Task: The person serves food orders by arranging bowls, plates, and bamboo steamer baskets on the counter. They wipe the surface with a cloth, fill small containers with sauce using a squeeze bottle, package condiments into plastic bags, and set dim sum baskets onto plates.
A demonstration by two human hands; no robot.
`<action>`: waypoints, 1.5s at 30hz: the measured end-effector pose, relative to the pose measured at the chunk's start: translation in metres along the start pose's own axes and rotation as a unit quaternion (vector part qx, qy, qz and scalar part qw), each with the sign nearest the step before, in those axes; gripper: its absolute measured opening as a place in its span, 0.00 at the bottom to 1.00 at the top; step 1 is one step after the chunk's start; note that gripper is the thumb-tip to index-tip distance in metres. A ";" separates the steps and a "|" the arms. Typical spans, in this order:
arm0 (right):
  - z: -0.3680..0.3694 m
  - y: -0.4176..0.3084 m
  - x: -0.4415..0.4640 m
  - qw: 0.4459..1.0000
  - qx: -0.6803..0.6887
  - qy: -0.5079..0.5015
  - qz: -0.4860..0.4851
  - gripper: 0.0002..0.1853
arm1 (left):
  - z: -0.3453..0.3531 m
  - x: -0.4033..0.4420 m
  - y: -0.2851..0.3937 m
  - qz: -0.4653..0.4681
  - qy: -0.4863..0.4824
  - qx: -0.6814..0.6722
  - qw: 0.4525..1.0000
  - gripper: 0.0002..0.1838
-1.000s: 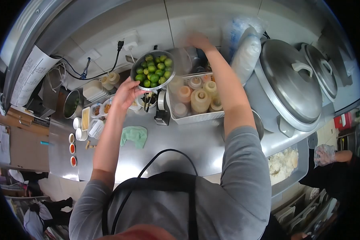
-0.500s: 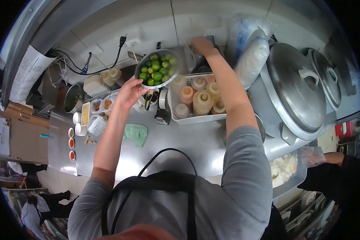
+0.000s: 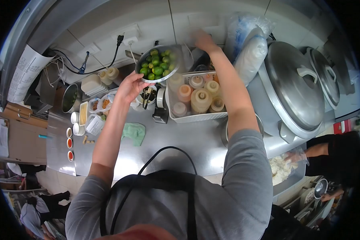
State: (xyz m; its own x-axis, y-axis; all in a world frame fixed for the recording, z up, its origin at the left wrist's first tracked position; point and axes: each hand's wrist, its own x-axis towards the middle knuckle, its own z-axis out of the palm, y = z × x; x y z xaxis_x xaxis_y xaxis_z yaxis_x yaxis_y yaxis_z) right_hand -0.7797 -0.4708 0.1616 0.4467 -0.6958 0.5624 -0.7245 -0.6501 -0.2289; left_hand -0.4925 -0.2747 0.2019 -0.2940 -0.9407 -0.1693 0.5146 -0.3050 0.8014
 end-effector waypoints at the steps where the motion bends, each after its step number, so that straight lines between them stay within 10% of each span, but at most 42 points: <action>1: 0.001 0.001 0.000 1.000 0.000 -0.016 0.023 0.24 | 0.004 0.001 0.000 0.006 0.022 0.000 1.000 0.17; 12: -0.024 0.004 -0.002 0.997 0.020 -0.040 0.067 0.26 | 0.012 0.032 0.000 -0.008 0.009 -0.018 1.000 0.16; 24: -0.117 -0.084 -0.033 0.960 -0.017 0.233 0.157 0.27 | 0.052 0.123 -0.052 -0.106 -0.013 -0.007 0.994 0.18; 37: -0.134 -0.171 -0.090 0.818 0.456 0.279 0.214 0.25 | 0.042 0.128 -0.064 -0.041 0.094 0.229 0.968 0.15; 41: -0.120 -0.213 -0.110 0.683 0.608 0.307 0.263 0.19 | 0.041 0.066 -0.035 0.127 -0.137 0.538 0.822 0.39; 45: -0.084 -0.273 -0.144 0.626 0.692 0.237 0.271 0.17 | 0.051 -0.055 0.001 0.060 -0.288 0.417 0.860 0.49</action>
State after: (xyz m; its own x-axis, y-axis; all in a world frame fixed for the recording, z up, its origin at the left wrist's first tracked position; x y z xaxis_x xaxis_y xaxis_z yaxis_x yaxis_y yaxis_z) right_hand -0.6905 -0.1675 0.2103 -0.1106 -0.9734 0.2006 0.5927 -0.2266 -0.7729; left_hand -0.5171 -0.2154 0.2417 -0.7530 -0.6549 0.0639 -0.1158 0.2276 0.9668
